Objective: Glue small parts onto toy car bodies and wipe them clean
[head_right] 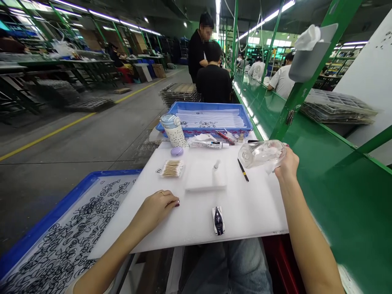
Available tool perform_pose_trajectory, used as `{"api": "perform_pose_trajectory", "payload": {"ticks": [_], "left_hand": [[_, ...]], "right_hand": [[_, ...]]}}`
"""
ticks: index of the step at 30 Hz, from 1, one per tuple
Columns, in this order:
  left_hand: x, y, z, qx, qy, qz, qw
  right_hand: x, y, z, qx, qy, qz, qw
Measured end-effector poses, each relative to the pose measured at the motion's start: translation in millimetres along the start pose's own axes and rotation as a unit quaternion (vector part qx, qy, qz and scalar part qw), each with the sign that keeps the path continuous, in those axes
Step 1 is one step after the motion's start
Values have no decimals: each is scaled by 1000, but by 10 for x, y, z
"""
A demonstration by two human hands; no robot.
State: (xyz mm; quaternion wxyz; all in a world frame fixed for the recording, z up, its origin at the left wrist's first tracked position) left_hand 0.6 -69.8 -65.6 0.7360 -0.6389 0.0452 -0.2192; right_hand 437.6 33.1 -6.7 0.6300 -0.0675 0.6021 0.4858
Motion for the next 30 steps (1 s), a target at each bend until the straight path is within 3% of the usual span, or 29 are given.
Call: {"api": "perform_pose_trajectory", "payload": {"ticks": [4,7,10,14,17,19,20,22,24,26,27,28,30], "left_hand": [[127,-6,-60,48,-32,-49,997],[409,0,-139,117,-57,-192,973],[776,31,-212,132,-85,-366,917],[1172,127,-251,52,-141,-586,797],[1332,239,-239,1,-196,-717,669],[1386,316,-221,-5,-221,-781,584],[1401,349,-212,-5,-227,-804,549],[1414,402,-201,-4,-228,-836,499],[1410,433,-205,-9,-224,-851,474],[1396,448,-220,-17,-218,-859,463],[1387,452,-229,-20,-216,-860,461],[1378,455,-237,-23,-216,-860,461],[1362,461,-250,-28,-218,-856,467]], "right_hand": [[-113,249,-216,-49,-132,-117,983],[-159,444,-401,-126,-234,-209,941],[-147,600,-582,-229,-318,-287,874],[-82,710,-776,-291,-367,-336,817],[-70,795,-863,-308,-369,-366,797],[-134,876,-876,-300,-358,-378,799],[-195,916,-875,-292,-344,-363,815],[-365,965,-896,-269,-295,-263,878],[-553,937,-1004,-259,-207,-96,939],[-707,819,-1240,-297,-106,12,949],[-759,733,-1398,-339,-57,4,939],[-798,637,-1568,-386,-54,-36,920],[-817,444,-1889,-454,-103,-158,871]]}}
Point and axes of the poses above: each hand's wrist, its own z-axis towards the middle knuckle, its own y-axis out of the palm, x = y × z, the point moved 1 cm from there along z, towards the middle knuckle, and after that the axes turned 10 degrees about z, right-handed, at the moved point
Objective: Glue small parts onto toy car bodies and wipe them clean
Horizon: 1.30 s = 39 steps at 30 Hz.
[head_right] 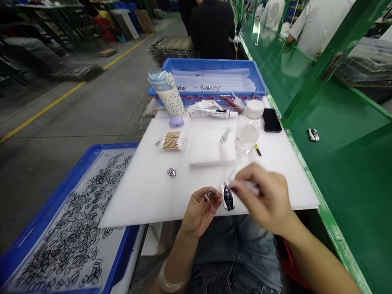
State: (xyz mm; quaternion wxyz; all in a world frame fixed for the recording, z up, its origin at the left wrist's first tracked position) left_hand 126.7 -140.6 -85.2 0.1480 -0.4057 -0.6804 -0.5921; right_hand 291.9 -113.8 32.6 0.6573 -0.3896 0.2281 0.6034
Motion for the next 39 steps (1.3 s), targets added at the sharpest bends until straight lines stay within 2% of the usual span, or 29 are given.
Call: {"api": "perform_pose_trajectory", "payload": {"ticks": [2,4,6,8,12,15,18,20,24,27,30,33,37,39], "left_hand": [[1,-14,-1,5,-6,14,1000],[2,-20,1,11,-9,20,1000],[3,-17,0,17,-6,23,1000],[-1,-5,-8,21,3,32,999],[-17,34,-28,36,14,45,998],[-20,54,-25,28,13,39,999],[-12,53,-14,20,15,42,999],[-7,42,-13,28,17,49,998],[-4,36,-29,42,19,55,997],[1,61,-30,41,28,46,998],[10,91,-17,29,38,42,998],[12,95,-11,20,47,45,998],[3,78,-26,30,60,61,996],[-1,82,-32,27,65,71,995]], "right_hand": [[6,124,-245,-48,-18,-68,996],[77,234,-367,-64,-35,-62,995],[165,328,-409,-70,-66,-76,992],[228,398,-435,-72,-117,-138,981],[222,392,-517,-70,-176,-228,955],[145,281,-532,-75,-175,-255,948],[102,218,-500,-12,-155,-305,940],[115,262,-492,-3,-146,-293,945],[149,394,-530,-73,-153,-229,958],[100,330,-534,-109,-147,-259,948],[28,204,-490,-96,-138,-310,936],[22,218,-471,-69,-134,-305,940],[53,356,-538,-108,-135,-267,948],[24,320,-564,-144,-126,-266,945]]}}
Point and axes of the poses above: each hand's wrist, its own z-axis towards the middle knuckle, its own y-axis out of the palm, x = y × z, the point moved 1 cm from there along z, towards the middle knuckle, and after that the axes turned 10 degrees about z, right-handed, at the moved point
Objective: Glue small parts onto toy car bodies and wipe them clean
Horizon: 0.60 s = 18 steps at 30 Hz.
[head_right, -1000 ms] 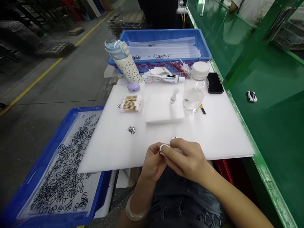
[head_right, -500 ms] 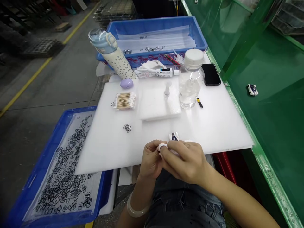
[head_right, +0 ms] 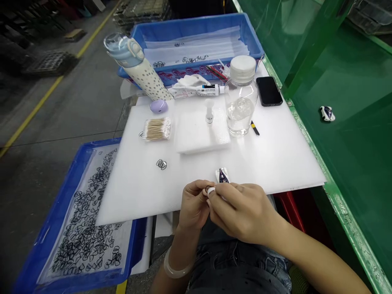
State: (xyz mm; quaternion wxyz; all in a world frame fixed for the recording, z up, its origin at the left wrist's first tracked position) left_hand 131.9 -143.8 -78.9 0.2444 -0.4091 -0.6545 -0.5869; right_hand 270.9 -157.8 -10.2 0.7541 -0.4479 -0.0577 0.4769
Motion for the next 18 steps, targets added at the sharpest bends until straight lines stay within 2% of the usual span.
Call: {"api": "perform_pose_trajectory", "payload": {"ticks": [2,3,6,8,11,12,14,16,18], "left_hand": [[-1,10,-1,1,3,10,1000],[0,14,-1,4,4,15,1000],[14,2,-7,9,16,30,999],[36,-31,-30,0,35,54,998],[84,-103,-91,-5,97,177,979],[98,-123,-115,4,131,248,960],[112,-140,-155,34,211,400,891],[96,-125,-177,60,285,512,808],[55,-94,-179,65,340,570,745]], "right_hand": [[41,-141,-30,-21,15,7,1000],[92,-235,-43,-10,31,17,999],[370,-489,-104,99,117,52,987],[608,-574,-191,166,184,35,968],[911,-584,-400,232,325,-16,917],[974,-569,-477,246,367,-20,897],[1037,-534,-611,249,431,-23,867],[1043,-507,-698,230,450,-19,862],[1034,-502,-737,227,452,1,863]]}}
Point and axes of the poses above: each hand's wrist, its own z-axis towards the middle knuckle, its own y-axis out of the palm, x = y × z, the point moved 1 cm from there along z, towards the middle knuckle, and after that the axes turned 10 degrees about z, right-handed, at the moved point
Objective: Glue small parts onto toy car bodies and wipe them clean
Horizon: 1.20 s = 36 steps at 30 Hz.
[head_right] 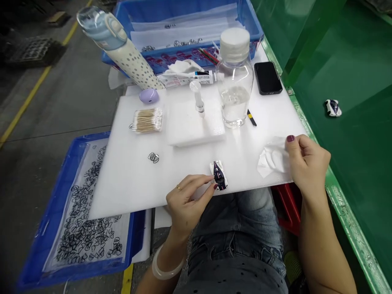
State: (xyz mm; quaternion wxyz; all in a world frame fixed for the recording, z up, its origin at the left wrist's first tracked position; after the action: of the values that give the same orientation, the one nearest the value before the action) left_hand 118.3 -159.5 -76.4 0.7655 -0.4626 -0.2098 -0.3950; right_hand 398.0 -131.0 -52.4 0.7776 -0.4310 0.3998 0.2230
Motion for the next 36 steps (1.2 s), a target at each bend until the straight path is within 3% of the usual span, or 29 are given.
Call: {"api": "perform_pose_trajectory", "payload": {"ticks": [3,5,7,9,10,13,15,20,24,36], "left_hand": [[14,80,-17,8,66,53,996],[8,117,-25,9,90,75,993],[-3,137,-30,11,102,91,991],[-10,141,-32,13,105,98,990],[-12,138,-33,12,103,99,990],[-13,115,-32,1,81,88,993],[-14,93,-24,-13,55,70,996],[-25,52,11,-32,1,48,998],[-29,53,24,-52,-30,28,998],[-8,56,56,-79,-53,26,995]], "right_hand": [[-35,-34,9,73,4,123,990],[-113,-42,12,149,-8,224,963],[-229,-6,-20,156,-6,314,937],[-358,86,-93,63,29,355,932],[-418,151,-143,-21,51,339,939],[-540,363,-311,-283,53,172,942],[-566,474,-394,-365,15,81,927],[-568,599,-458,-386,-50,-4,921],[-576,615,-454,-385,-62,-6,921],[-543,660,-507,-367,-110,-57,922]]}}
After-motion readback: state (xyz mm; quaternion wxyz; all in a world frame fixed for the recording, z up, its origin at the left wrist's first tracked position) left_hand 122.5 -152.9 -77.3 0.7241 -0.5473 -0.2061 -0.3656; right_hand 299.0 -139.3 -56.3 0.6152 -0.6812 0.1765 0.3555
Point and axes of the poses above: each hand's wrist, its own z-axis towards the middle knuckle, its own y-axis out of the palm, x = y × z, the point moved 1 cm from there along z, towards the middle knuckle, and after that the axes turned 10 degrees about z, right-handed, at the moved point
